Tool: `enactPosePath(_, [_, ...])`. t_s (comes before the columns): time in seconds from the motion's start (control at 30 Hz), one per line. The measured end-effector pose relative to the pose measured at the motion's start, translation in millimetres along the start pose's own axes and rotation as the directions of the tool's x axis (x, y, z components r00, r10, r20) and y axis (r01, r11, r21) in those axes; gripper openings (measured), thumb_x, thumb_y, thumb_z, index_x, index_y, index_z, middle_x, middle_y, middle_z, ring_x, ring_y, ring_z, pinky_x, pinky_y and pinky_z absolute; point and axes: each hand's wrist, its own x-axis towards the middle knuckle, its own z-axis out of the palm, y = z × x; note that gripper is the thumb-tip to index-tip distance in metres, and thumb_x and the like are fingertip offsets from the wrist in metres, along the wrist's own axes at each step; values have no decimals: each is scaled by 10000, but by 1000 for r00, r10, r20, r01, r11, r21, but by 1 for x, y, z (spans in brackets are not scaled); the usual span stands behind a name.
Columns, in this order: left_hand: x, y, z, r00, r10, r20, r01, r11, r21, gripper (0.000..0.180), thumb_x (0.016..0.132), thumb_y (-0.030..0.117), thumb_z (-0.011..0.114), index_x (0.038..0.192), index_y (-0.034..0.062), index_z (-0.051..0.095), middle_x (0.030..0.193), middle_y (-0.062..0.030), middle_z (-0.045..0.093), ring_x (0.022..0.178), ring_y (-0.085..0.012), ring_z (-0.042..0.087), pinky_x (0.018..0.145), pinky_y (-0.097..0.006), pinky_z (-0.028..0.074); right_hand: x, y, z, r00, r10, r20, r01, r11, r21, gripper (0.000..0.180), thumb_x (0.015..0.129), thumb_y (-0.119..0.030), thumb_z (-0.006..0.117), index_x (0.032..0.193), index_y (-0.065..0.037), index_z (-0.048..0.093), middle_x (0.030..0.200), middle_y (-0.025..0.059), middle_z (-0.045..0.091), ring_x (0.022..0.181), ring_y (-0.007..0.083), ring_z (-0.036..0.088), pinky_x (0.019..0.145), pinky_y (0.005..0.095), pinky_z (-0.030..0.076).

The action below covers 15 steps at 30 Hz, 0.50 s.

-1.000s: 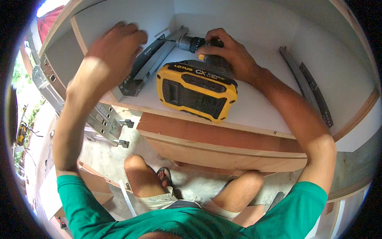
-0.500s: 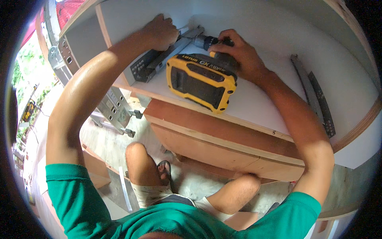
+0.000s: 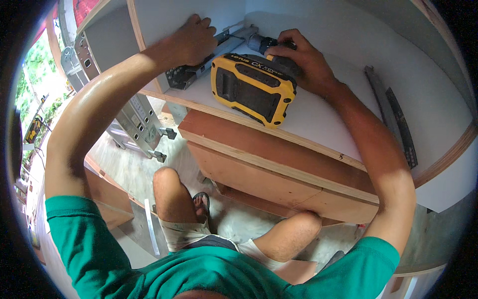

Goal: The person uses a cordless drill to attach metal drawer slides to the interior sides of a wooden cabinet. They position each slide, align it with pre-drilled holes, and drive screws to secure it in place.

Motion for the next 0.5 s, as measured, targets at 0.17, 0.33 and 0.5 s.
enactPosePath(0.17, [-26, -4, -18, 999, 53, -10, -53, 998, 31, 196, 912, 92, 670, 1062, 38, 784, 1171, -160, 710, 1260, -309, 615, 1056, -454, 466, 1, -7, -2, 999, 27, 25, -26, 998, -62, 516, 821, -5, 838, 1271, -234, 729, 1348, 59, 526, 1268, 299, 647, 1060, 379, 578])
enactPosePath(0.33, [-40, -3, -57, 957, -264, -120, 183, 872, -453, 277, 924, 30, 621, 1195, -12, 664, 1151, -260, 685, 1139, -411, 663, 956, -503, 565, -8, -1, -8, 999, 29, 42, -26, 996, -81, 533, 805, -27, 860, 1279, -232, 730, 1347, 67, 526, 1271, 311, 637, 1086, 394, 560])
enactPosePath(0.5, [-45, 11, -44, 946, -300, -121, 185, 808, -559, 277, 933, 25, 587, 1193, -28, 667, 1085, -267, 684, 1079, -417, 686, 900, -527, 595, -16, 18, -16, 997, 70, 37, -71, 997, 24, 519, 815, -44, 864, 1283, -225, 730, 1346, 79, 528, 1250, 309, 635, 1083, 396, 557])
